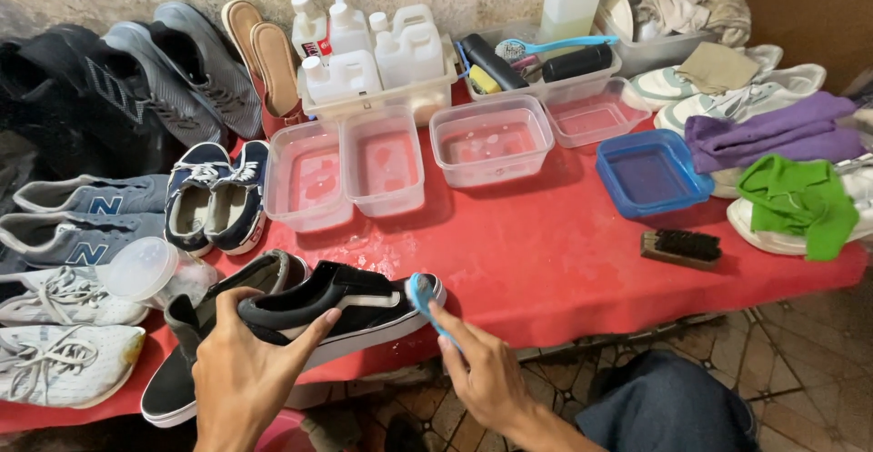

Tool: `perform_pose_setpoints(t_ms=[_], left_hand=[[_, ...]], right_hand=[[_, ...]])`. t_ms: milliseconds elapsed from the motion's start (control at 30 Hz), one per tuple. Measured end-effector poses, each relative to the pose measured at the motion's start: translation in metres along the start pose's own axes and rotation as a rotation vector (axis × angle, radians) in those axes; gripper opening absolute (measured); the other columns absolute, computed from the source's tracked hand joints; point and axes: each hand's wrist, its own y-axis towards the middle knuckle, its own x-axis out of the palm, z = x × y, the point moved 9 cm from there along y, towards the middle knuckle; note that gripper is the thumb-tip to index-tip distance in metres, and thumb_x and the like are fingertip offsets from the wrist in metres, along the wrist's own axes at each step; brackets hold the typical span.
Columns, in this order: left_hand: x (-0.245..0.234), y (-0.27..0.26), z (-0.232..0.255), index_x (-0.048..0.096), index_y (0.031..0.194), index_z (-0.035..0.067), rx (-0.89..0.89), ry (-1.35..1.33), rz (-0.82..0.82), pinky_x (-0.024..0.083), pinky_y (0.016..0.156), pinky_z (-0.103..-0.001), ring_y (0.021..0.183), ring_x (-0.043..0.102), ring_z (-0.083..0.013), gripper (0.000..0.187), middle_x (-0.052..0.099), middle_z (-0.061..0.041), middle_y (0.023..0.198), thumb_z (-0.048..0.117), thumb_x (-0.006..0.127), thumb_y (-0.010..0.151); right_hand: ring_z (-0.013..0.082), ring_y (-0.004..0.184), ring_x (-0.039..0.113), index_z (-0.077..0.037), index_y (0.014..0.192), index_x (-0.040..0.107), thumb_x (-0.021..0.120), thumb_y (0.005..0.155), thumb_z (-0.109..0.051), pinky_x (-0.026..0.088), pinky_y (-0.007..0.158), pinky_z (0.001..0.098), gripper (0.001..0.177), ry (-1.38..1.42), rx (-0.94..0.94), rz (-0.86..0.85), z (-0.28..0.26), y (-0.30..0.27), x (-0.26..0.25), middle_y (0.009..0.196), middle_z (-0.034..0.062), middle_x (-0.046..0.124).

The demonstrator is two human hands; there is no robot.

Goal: The person scrubs a black slip-on shoe with a blue brush, repeatedly dipping the brush into a container of soapy water. They clean the exterior, interior, and sole of the shoe, then place it on the table.

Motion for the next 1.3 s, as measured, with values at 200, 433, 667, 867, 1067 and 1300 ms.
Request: perform_pose_setpoints(t_ms=[200,433,667,867,1067,1300], left_hand=[[-0.004,-0.006,0.011,0.043,0.146,0.025,0.019,0.036,-0.007,0.049,0.098,-0.055,0.118,0.065,-0.0462,0.107,0.072,-0.021,0.122,0.068,0.081,0.056],[0.002,-0.013,0.014,0.041,0.150,0.028,0.021,0.110,-0.014,0.051,0.096,-0.054,0.115,0.068,-0.0442,0.106,0.073,-0.023,0.118,0.074,0.074,0.061],[0.003,-0.009,0.007,0.042,0.150,0.028,0.004,0.141,-0.011,0.052,0.096,-0.053,0.114,0.069,-0.0426,0.107,0.076,-0.022,0.113,0.077,0.072,0.060],[0.001,-0.005,0.011,0.041,0.149,0.023,0.083,0.096,-0.014,0.051,0.092,-0.057,0.113,0.065,-0.0477,0.102,0.073,-0.021,0.117,0.075,0.069,0.067],[0.001,-0.007,0.011,0.042,0.149,0.024,0.155,0.079,0.008,0.053,0.088,-0.055,0.116,0.065,-0.0418,0.103,0.074,-0.017,0.116,0.075,0.072,0.065],[0.002,-0.006,0.009,0.043,0.147,0.024,0.174,0.063,0.011,0.055,0.084,-0.055,0.111,0.067,-0.0452,0.100,0.074,-0.017,0.115,0.077,0.070,0.066]], right_hand=[[0.0188,0.052,0.050,-0.009,0.149,0.055,0.055,0.101,-0.010,0.049,0.050,0.0357,0.048,0.027,-0.132,0.004,-0.023,-0.001,0.003,0.069,0.0019,0.048],[0.0258,0.074,0.067,-0.006,0.145,0.056,0.053,0.101,-0.011,0.054,0.069,0.0365,0.044,0.121,-0.137,0.020,-0.042,0.008,-0.011,0.096,0.0116,0.068],[0.0284,0.105,0.076,-0.003,0.142,0.057,0.052,0.101,-0.013,0.056,0.091,0.0363,0.043,0.144,-0.097,0.006,-0.027,0.011,-0.014,0.125,0.0172,0.075],[0.0246,0.124,0.069,-0.016,0.144,0.057,0.055,0.097,-0.018,0.058,0.093,0.0354,0.048,0.054,0.124,-0.010,0.015,0.024,-0.019,0.143,0.0055,0.066],[0.0228,0.130,0.066,-0.015,0.142,0.057,0.052,0.098,-0.023,0.055,0.097,0.0327,0.046,0.110,0.209,-0.066,0.029,0.020,-0.014,0.142,0.0032,0.068],[0.0232,0.130,0.065,-0.016,0.142,0.057,0.053,0.097,-0.024,0.057,0.100,0.0334,0.046,0.098,0.171,-0.086,0.032,0.024,-0.012,0.144,0.0036,0.065]])
